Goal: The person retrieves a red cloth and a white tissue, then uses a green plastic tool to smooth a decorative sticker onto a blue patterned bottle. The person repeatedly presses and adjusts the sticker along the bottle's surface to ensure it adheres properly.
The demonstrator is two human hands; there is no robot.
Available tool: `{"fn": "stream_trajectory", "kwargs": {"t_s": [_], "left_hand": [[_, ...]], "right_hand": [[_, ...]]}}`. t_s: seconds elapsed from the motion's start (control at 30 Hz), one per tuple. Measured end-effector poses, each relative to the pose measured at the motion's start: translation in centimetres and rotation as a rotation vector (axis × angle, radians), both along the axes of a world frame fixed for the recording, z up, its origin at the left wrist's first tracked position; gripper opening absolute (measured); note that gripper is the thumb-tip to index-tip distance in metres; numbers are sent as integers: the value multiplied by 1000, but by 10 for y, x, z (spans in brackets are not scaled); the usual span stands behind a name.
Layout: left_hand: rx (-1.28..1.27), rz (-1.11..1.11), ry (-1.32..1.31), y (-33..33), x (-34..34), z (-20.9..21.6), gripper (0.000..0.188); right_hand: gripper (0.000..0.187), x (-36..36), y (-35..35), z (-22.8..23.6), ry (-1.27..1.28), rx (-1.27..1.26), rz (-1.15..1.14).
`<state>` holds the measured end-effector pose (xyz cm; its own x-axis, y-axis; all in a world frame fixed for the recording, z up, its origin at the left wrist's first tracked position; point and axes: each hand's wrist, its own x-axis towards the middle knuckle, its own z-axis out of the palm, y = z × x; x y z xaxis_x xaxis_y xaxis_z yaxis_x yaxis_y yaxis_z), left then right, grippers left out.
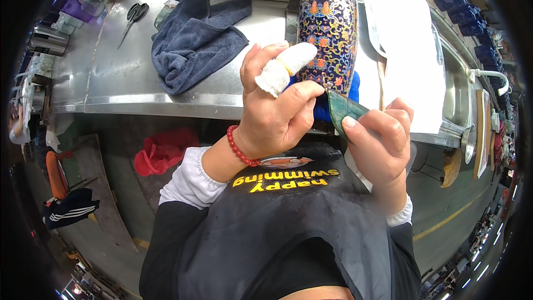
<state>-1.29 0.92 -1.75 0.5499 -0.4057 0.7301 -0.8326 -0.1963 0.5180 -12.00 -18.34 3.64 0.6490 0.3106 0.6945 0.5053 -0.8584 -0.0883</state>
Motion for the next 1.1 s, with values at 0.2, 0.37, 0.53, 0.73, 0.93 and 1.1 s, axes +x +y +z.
{"fn": "stream_trajectory", "kwargs": {"t_s": [0.2, 0.37, 0.53, 0.73, 0.93, 1.1], "left_hand": [[33, 18, -18, 2, -3, -3, 27], [44, 19, -26, 4, -2, -4, 29], [62, 20, -33, 7, -3, -5, 33], [57, 17, -50, 7, -3, -8, 36], [60, 25, -44, 7, -2, -7, 34], [61, 32, -49, 6, -1, -6, 30]], "right_hand": [[38, 3, 0, 2, -1, -23, -14], [37, 4, -1, 5, -11, -40, -25], [37, 6, -7, 9, -7, -48, 14], [39, 9, -8, 13, 17, -70, 22], [38, 10, -6, 13, 7, -64, 1], [38, 11, -7, 11, -8, -53, 9]]}}
